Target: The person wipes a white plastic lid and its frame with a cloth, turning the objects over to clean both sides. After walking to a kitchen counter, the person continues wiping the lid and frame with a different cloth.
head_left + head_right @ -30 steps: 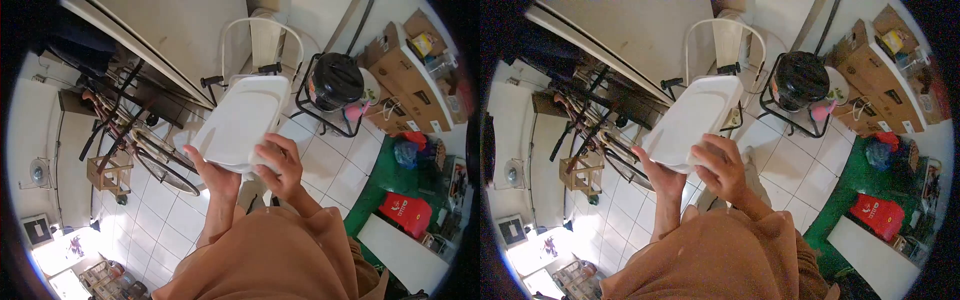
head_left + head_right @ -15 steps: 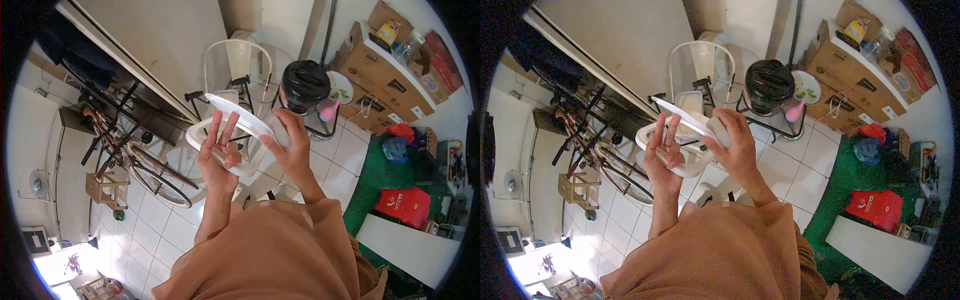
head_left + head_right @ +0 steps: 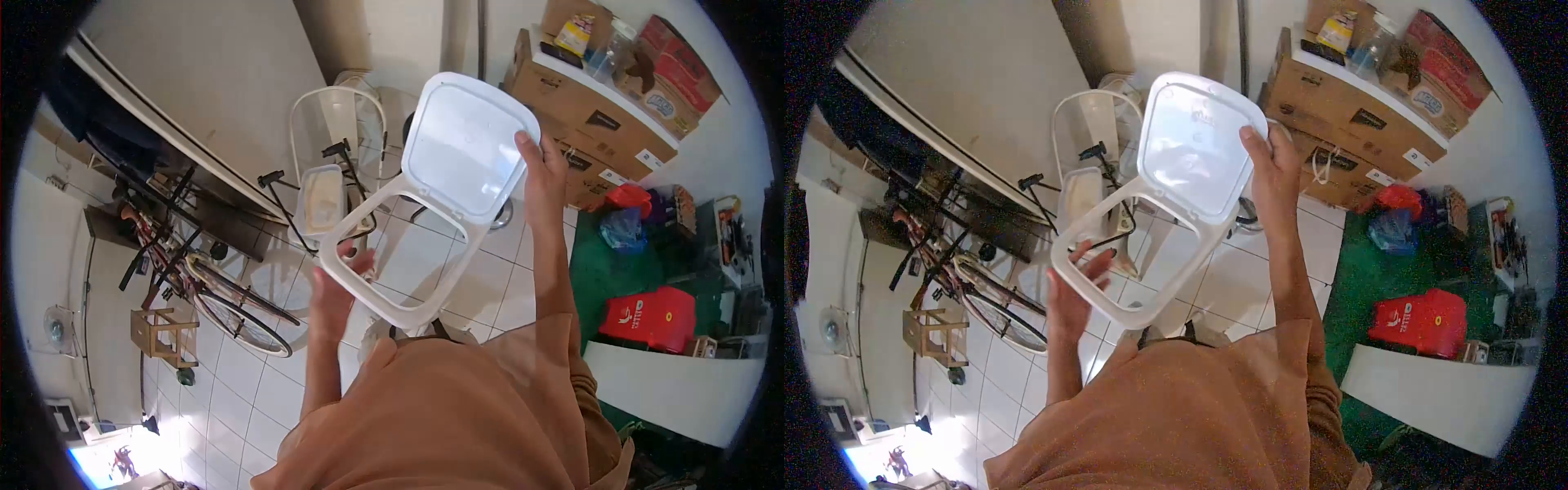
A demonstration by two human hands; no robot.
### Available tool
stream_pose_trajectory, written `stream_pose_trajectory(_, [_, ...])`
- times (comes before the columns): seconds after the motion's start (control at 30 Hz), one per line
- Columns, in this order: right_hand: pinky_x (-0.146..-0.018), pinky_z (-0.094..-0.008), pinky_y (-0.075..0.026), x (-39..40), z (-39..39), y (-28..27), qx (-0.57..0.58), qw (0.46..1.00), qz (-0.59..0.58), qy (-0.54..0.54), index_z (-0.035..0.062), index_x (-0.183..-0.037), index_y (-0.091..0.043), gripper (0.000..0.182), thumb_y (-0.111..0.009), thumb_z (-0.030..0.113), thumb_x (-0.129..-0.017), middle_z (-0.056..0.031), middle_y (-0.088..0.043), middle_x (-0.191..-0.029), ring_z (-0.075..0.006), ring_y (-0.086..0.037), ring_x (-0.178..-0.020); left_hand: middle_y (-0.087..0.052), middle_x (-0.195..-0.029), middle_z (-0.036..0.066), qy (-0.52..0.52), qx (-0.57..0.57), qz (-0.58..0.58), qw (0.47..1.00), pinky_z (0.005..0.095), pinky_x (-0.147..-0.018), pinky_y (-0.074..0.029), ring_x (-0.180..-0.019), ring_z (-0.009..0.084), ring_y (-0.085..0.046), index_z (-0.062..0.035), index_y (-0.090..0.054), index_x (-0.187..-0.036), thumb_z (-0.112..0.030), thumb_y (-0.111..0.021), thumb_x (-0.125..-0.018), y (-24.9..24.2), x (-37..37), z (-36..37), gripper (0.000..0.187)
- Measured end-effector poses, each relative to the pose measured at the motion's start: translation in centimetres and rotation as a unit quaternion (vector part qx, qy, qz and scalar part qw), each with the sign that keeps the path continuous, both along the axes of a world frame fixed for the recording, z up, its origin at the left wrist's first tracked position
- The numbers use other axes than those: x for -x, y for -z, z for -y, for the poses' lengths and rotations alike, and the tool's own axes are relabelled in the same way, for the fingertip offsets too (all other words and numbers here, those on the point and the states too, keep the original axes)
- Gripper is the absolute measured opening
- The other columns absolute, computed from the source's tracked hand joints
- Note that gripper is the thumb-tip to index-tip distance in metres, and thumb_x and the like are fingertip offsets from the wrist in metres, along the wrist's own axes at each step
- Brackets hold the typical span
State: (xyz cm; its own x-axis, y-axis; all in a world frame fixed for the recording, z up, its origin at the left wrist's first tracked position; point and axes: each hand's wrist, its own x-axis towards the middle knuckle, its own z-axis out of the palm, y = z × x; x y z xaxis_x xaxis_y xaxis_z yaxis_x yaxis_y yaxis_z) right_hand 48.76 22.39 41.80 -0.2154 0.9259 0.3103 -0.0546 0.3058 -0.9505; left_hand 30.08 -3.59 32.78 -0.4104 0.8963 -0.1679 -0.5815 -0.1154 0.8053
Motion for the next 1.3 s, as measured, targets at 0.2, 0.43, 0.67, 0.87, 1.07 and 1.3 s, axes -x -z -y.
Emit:
stream_pose_trajectory(0.2, [-0.07,-0.0225,-0.043,0.5,0.9,-2.7,-0.027,0.998,-0.038,-0.039,-0.0013,-0.101,-0.061,0.031,-0.06,0.027,-0.09,-0.0051,-0.061,-0.083,-0.009,-0.053,-0.076,-0.05,-0.129,0.013,-0.039,0.026,-0.185,0.982,0.0389,-0.098,-0.038,-0.118,0.0252,-0.047,-0.0051,-0.033,-0.137,-0.068,-0.037,-0.086,-2.7,7.7,-2.2,0.081])
stream_pose_trajectory(0.43, [-0.068,-0.0236,-0.047,3.1,4.1,-5.5,-0.062,0.994,-0.004,-0.088,0.0012,-0.101,-0.061,0.03,-0.067,0.026,-0.085,-0.0051,-0.064,-0.084,-0.0088,-0.058,-0.075,-0.047,-0.134,0.012,0.218,-0.003,-0.311,0.925,0.0431,-0.101,-0.034,-0.128,0.0246,-0.038,-0.0088,-0.034,-0.138,-0.047,-0.055,-0.088,-6.4,4.5,-9.9,0.067])
stream_pose_trajectory(0.67, [-0.069,-0.0256,-0.048,3.7,3.5,-3.5,0.026,0.998,-0.018,-0.045,0.0021,-0.104,-0.062,0.033,-0.069,0.027,-0.083,-0.0058,-0.065,-0.084,-0.0119,-0.06,-0.075,-0.055,-0.119,0.014,-0.027,0.017,-0.388,0.921,0.0331,-0.098,-0.033,-0.121,0.0202,-0.042,-0.0026,-0.06,-0.115,-0.023,-0.054,-0.094,-2.2,4.5,-10.9,0.03])
stream_pose_trajectory(0.87, [-0.075,-0.025,-0.046,4.7,2.6,-2.6,-0.04,0.994,-0.003,0.103,0.0001,-0.111,-0.058,0.037,-0.051,0.031,-0.093,-0.0058,-0.06,-0.099,-0.0131,-0.055,-0.087,-0.053,-0.114,0.008,0.053,0.012,-0.198,0.979,0.0263,-0.094,-0.034,-0.104,0.0143,-0.046,0.0055,-0.049,-0.122,-0.034,-0.05,-0.096,-4.7,4.0,-10.8,0.048])
stream_pose_trajectory(1.07, [-0.082,-0.029,-0.046,3.8,5.8,-6.5,-0.274,0.935,0.05,0.222,-0.0002,-0.108,-0.058,0.028,-0.051,0.021,-0.091,-0.0093,-0.056,-0.106,-0.0158,-0.053,-0.094,-0.053,-0.111,0.009,0.004,-0.047,-0.233,0.971,0.0265,-0.093,-0.034,-0.102,0.015,-0.046,0.0048,-0.042,-0.128,-0.035,-0.046,-0.097,-7.6,3.7,-10.0,0.051])
stream_pose_trajectory(1.3, [-0.081,-0.038,-0.046,9.2,5.9,-5.5,-0.488,0.844,0.204,0.084,0.0013,-0.094,-0.061,0.024,-0.065,-0.001,-0.071,-0.014,-0.056,-0.094,-0.0297,-0.056,-0.09,-0.056,-0.096,0.01,0.013,-0.108,-0.361,0.926,0.0274,-0.08,-0.041,-0.087,0.0136,-0.049,0.0031,-0.042,-0.121,-0.024,-0.048,-0.096,-9.2,3.7,-9.4,0.037])
